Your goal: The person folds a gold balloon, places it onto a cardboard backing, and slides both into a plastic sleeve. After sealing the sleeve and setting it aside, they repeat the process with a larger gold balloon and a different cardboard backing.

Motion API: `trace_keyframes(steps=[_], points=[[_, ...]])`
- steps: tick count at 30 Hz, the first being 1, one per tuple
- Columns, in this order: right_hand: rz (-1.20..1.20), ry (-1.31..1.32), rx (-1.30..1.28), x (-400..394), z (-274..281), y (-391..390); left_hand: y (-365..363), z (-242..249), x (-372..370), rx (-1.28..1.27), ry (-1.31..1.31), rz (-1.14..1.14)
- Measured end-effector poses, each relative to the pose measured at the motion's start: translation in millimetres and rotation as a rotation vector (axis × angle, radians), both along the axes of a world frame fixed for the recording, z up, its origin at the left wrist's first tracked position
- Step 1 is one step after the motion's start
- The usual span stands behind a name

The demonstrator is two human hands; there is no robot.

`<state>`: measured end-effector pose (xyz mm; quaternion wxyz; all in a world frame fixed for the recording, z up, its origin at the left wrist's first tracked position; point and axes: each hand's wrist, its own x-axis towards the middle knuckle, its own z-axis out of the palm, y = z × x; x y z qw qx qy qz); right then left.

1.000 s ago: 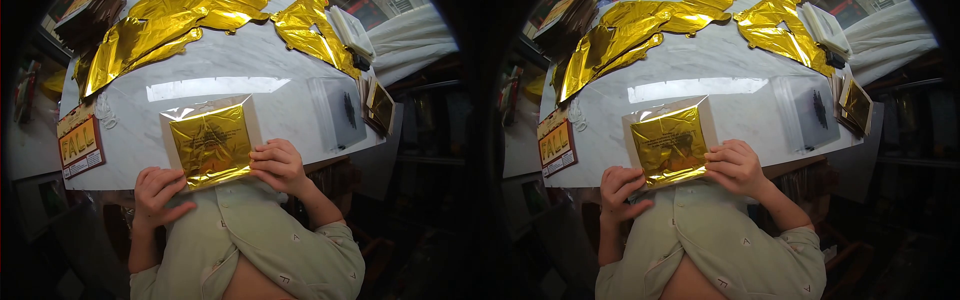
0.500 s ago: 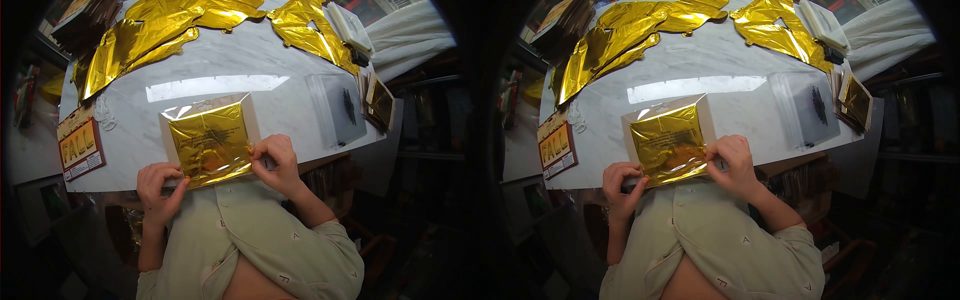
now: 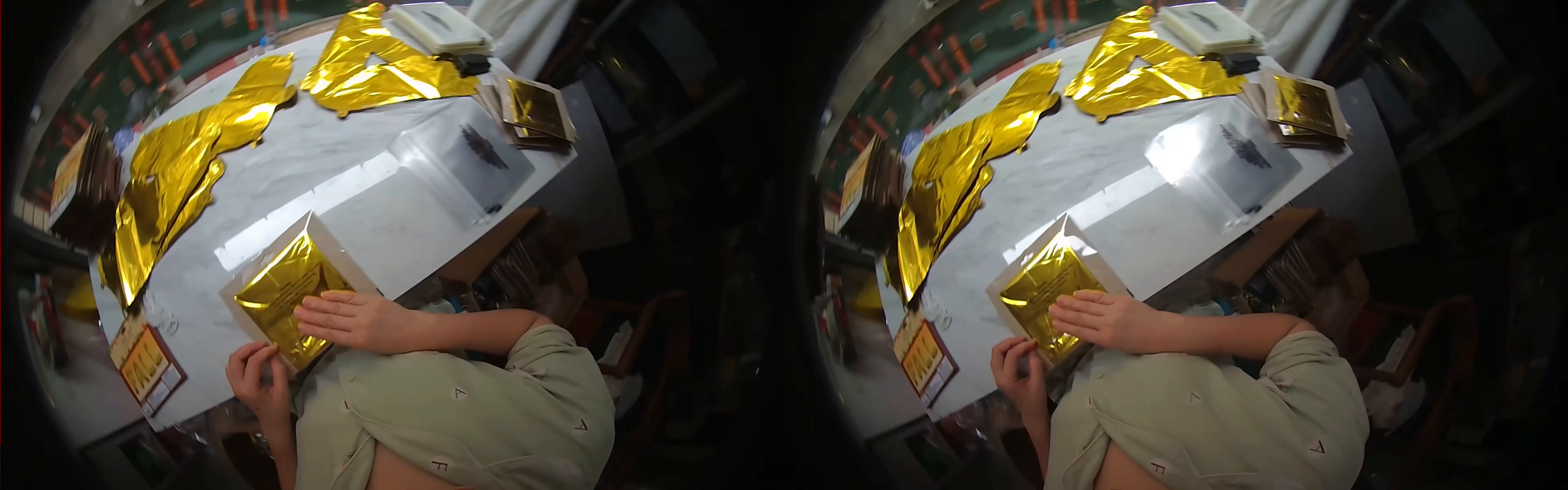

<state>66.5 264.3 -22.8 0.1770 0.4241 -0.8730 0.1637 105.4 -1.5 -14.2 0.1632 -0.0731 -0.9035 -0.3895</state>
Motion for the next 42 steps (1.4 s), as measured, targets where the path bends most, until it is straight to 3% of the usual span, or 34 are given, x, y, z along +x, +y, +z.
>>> trace_keyframes(steps=[3,6,9,10,11,12,15,17,19,20,22,23,26,28,32,34,37,40,42], points=[[0.188,-0.058,-0.061,-2.7,6.2,15.7,-5.4,-11.8,2.9,0.031,0.098,0.095],[0.188,-0.044,-0.052,-12.7,53.4,57.5,-15.3,-20.6,3.3,0.06,0.138,0.159],[-0.255,0.191,-0.086,-36.4,108.1,131.6,-9.6,-16.1,1.6,0.069,0.141,0.177],[-0.393,0.426,0.126,-49.3,120.9,170.5,-8.8,-14.4,1.9,0.072,0.127,0.166],[-0.525,0.448,0.022,-66.5,117.8,210.5,-7.1,-12.8,1.8,0.069,0.129,0.179],[-0.687,0.552,0.152,-80.9,122.3,246.6,-4.7,-11.9,1.1,0.059,0.142,0.156],[-0.882,0.514,0.105,-106.8,94.8,355.8,-3.1,-11.4,0.0,0.048,0.16,0.132],[-0.951,0.285,0.002,-115.4,57.4,421.7,-2.0,-10.2,0.6,0.045,0.159,0.135],[-1.089,0.091,0.107,-111.5,44.6,437.2,-0.7,-7.2,1.0,0.051,0.146,0.118],[-1.075,0.042,-0.004,-113.7,33.9,447.2,-1.6,-6.0,1.6,0.048,0.145,0.134],[-1.136,0.106,0.09,-114.5,40.9,433.7,-2.9,-2.8,1.7,0.056,0.126,0.112],[-1.077,0.304,0.113,-122.5,42.6,423.0,-3.2,1.6,-0.4,0.055,0.125,0.124],[-0.857,0.343,-0.209,-173.5,69.3,340.4,0.2,31.7,-18.1,0.098,0.086,0.1],[-0.694,0.001,-0.362,-211.5,84.1,265.7,10.9,60.8,-44.4,-0.014,0.022,-0.161],[-0.551,-0.049,-0.209,-290.0,62.7,144.4,49.7,78.3,-96.9,-0.166,0.013,-0.443],[-0.718,-0.235,0.012,-309.8,65.2,101.8,67.1,70.5,-119.4,-0.222,0.007,-0.523],[-0.77,-0.296,0.23,-324.8,59.3,74.5,90.1,49.9,-155.0,-0.322,0.03,-0.541],[-0.832,-0.078,0.209,-347.4,32.3,77.1,116.8,27.6,-211.7,-0.401,0.004,-0.528],[-0.798,-0.137,0.185,-367.3,31.9,96.8,141.5,16.2,-257.1,-0.37,0.023,-0.515]])
